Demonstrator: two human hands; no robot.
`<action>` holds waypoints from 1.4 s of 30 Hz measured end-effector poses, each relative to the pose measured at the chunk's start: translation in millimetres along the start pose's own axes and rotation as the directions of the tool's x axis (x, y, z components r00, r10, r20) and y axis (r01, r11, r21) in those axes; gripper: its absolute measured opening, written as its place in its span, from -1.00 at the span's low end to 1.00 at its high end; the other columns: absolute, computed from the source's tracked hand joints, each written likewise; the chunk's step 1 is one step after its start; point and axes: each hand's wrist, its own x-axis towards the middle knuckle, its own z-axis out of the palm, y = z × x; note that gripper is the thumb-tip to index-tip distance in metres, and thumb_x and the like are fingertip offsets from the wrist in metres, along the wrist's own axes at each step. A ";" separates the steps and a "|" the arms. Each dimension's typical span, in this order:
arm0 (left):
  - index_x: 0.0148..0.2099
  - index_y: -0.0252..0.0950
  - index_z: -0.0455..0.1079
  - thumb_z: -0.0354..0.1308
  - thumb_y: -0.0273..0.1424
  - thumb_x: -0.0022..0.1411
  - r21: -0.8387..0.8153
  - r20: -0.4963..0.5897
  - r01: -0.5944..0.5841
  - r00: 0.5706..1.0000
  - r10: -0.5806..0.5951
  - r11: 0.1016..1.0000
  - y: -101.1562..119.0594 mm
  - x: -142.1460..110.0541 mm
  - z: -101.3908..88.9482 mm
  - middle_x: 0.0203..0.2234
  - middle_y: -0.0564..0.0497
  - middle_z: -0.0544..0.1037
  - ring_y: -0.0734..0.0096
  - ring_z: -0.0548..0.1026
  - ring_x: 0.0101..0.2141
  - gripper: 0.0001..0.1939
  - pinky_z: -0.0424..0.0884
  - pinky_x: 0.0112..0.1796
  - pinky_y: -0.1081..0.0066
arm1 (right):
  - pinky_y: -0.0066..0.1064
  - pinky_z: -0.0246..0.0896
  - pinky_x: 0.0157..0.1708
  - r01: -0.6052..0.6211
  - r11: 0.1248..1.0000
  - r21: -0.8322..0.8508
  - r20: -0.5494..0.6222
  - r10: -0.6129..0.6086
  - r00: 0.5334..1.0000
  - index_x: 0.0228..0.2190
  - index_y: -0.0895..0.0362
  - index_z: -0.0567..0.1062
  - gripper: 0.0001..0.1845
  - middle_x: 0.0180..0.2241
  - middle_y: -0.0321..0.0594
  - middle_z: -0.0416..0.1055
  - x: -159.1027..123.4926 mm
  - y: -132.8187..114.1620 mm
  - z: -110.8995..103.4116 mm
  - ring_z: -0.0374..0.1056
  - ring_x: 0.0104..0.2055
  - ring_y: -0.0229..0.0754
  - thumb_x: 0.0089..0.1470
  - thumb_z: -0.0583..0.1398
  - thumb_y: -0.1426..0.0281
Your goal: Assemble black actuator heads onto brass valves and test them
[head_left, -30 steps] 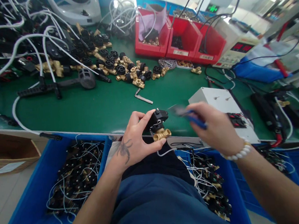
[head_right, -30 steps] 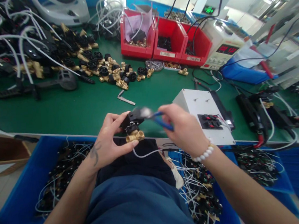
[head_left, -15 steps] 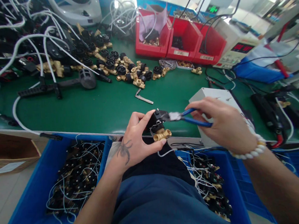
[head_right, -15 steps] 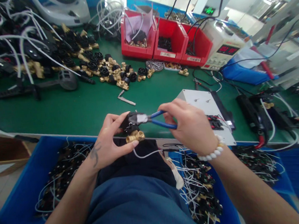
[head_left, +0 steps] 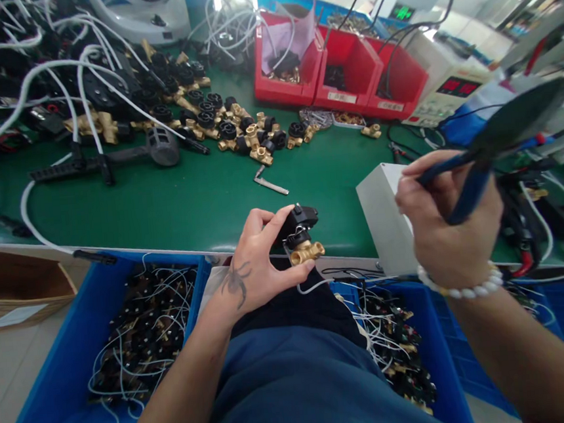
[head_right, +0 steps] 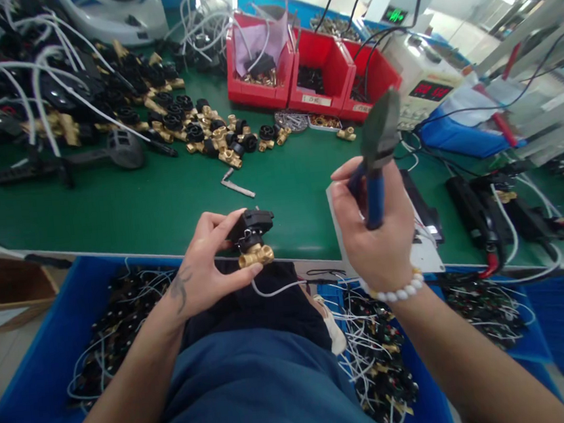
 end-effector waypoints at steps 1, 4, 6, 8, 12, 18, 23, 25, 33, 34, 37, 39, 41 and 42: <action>0.30 -0.33 0.27 0.34 -0.27 0.09 0.003 0.004 0.002 1.000 -0.002 1.000 0.2 0.2 -0.1 -0.11 -0.08 0.30 0.23 0.39 -0.08 -0.25 0.46 0.03 0.14 | -0.33 0.20 -0.47 0.017 1.000 -0.025 0.100 -0.014 0.995 -0.17 0.04 0.41 -0.86 -0.38 -0.21 0.40 -0.5 0.0 1.2 0.29 -0.46 -0.18 0.24 0.08 0.39; 0.31 -0.33 0.25 0.34 -0.28 0.09 0.007 0.011 0.011 1.000 -0.011 1.000 0.1 -0.1 -0.5 -0.11 -0.09 0.30 0.21 0.39 -0.07 -0.24 0.47 0.02 0.10 | -0.36 0.17 -0.49 0.144 0.986 -0.086 0.521 -0.078 0.850 -0.25 0.07 0.48 -0.83 -0.45 -0.23 0.43 -0.4 -2.2 2.2 0.33 -0.48 -0.19 0.12 0.12 0.47; 0.32 -0.28 0.25 0.33 -0.28 0.10 0.002 0.001 0.014 1.000 -0.014 1.000 -0.3 -0.6 -0.4 -0.10 -0.08 0.29 0.20 0.39 -0.07 -0.25 0.47 0.01 0.09 | -0.36 0.23 -0.42 0.120 0.989 -0.088 0.466 -0.066 0.882 -0.24 0.08 0.51 -0.82 -0.38 -0.22 0.48 0.3 -4.8 0.4 0.39 -0.40 -0.17 0.12 0.14 0.48; 0.31 -0.24 0.25 0.34 -0.27 0.10 0.001 -0.004 0.008 1.000 -0.008 1.000 -0.6 -0.9 -0.1 -0.10 -0.07 0.29 0.22 0.39 -0.08 -0.25 0.47 0.00 0.10 | -0.36 0.24 -0.39 0.013 0.998 -0.067 0.153 -0.003 0.988 -0.20 0.07 0.49 -0.85 -0.34 -0.23 0.48 -0.3 -6.5 -0.8 0.38 -0.39 -0.20 0.19 0.14 0.42; 0.31 -0.24 0.26 0.34 -0.27 0.09 0.018 -0.004 -0.003 1.000 0.004 1.000 -0.9 -1.0 0.1 -0.11 -0.07 0.30 0.22 0.38 -0.08 -0.25 0.47 0.01 0.10 | -0.38 0.15 -0.49 0.050 0.992 -0.113 0.239 -0.021 0.971 -0.26 0.06 0.45 -0.88 -0.38 -0.24 0.43 -3.5 -3.4 1.8 0.30 -0.47 -0.23 0.17 0.12 0.45; 0.31 -0.25 0.25 0.34 -0.28 0.11 0.027 -0.006 -0.016 1.000 0.016 1.000 -0.8 -1.4 0.7 -0.10 -0.07 0.30 0.21 0.39 -0.08 -0.26 0.48 0.01 0.10 | -0.41 0.19 -0.43 0.089 0.991 -0.101 0.216 -0.065 0.974 -0.23 0.10 0.48 -0.86 -0.39 -0.27 0.45 -2.9 -5.1 -3.1 0.32 -0.44 -0.25 0.14 0.16 0.47; 0.31 -0.30 0.26 0.33 -0.28 0.10 0.063 -0.007 -0.037 0.999 0.038 0.997 0.5 -0.8 1.4 -0.10 -0.09 0.30 0.20 0.39 -0.08 -0.26 0.49 0.01 0.08 | -0.39 0.16 -0.47 0.095 0.991 -0.094 0.320 -0.061 0.946 -0.28 0.11 0.48 -0.87 -0.43 -0.26 0.41 -7.8 -4.9 2.8 0.28 -0.48 -0.24 0.13 0.13 0.48; 0.31 -0.29 0.25 0.33 -0.28 0.10 0.052 -0.008 -0.010 1.000 0.010 0.999 1.3 -1.6 1.5 -0.09 -0.09 0.30 0.19 0.40 -0.06 -0.25 0.49 0.02 0.08 | -0.36 0.19 -0.44 0.124 0.986 -0.113 0.544 -0.043 0.838 -0.26 0.14 0.51 -0.81 -0.39 -0.19 0.46 -7.3 -3.5 4.7 0.34 -0.43 -0.19 0.09 0.13 0.50; -0.04 -0.26 0.26 0.36 -0.37 0.07 -0.037 -0.106 0.040 0.993 -0.044 0.999 7.9 -4.8 5.0 -0.11 -0.05 0.36 0.26 0.44 -0.05 -0.55 0.53 -0.11 0.29 | -0.30 0.41 -0.13 -0.164 0.922 0.350 0.669 -0.123 0.733 0.24 0.10 0.36 -0.34 -0.05 -0.11 0.51 -5.3 -9.6 13.6 0.45 -0.17 -0.14 0.16 0.28 0.19; -0.10 -0.27 0.26 0.35 -0.39 0.08 -0.005 -0.108 0.021 0.994 -0.022 1.000 8.6 -4.5 4.6 -0.14 -0.04 0.37 0.27 0.44 -0.07 -0.61 0.52 -0.12 0.29 | -0.28 0.41 -0.07 -0.157 0.916 0.370 0.680 -0.151 0.718 0.23 0.10 0.37 -0.35 0.01 -0.09 0.50 -5.9 -9.1 17.7 0.46 -0.11 -0.12 0.16 0.28 0.20; -0.14 -0.30 0.29 0.34 -0.43 0.07 0.066 -0.095 -0.025 0.995 0.031 0.997 9.5 -3.8 2.3 -0.14 -0.07 0.38 0.27 0.42 -0.07 -0.66 0.47 -0.07 0.28 | -0.25 0.36 0.08 -0.176 0.880 0.441 0.670 -0.192 0.717 0.18 0.12 0.42 -0.44 0.08 -0.08 0.47 -6.3 -5.9 28.6 0.43 0.04 -0.08 0.19 0.25 0.22; -0.14 -0.32 0.30 0.35 -0.44 0.05 0.084 -0.089 -0.032 0.995 0.039 0.996 9.1 -4.1 1.1 -0.13 -0.09 0.39 0.26 0.42 -0.05 -0.65 0.45 -0.04 0.27 | -0.26 0.31 0.16 -0.208 0.846 0.491 0.669 -0.214 0.711 0.14 0.12 0.44 -0.48 0.10 -0.11 0.46 -5.7 -4.4 32.9 0.41 0.10 -0.08 0.19 0.26 0.21; -0.15 -0.32 0.31 0.38 -0.43 0.04 0.087 -0.091 -0.031 0.995 0.039 0.996 8.2 -5.0 0.9 -0.11 -0.11 0.39 0.26 0.43 -0.04 -0.63 0.44 -0.03 0.28 | -0.27 0.31 0.17 -0.231 0.825 0.515 0.679 -0.229 0.697 0.12 0.12 0.44 -0.50 0.09 -0.13 0.47 -4.7 -4.6 34.0 0.42 0.10 -0.09 0.19 0.26 0.21; -0.15 -0.31 0.31 0.39 -0.42 0.04 0.087 -0.094 -0.029 0.995 0.037 0.996 7.8 -5.4 1.2 -0.11 -0.11 0.39 0.25 0.43 -0.03 -0.63 0.44 -0.02 0.27 | -0.27 0.32 0.16 -0.233 0.821 0.521 0.682 -0.236 0.692 0.11 0.12 0.44 -0.51 0.08 -0.13 0.47 -4.2 -5.4 33.1 0.42 0.09 -0.09 0.19 0.26 0.21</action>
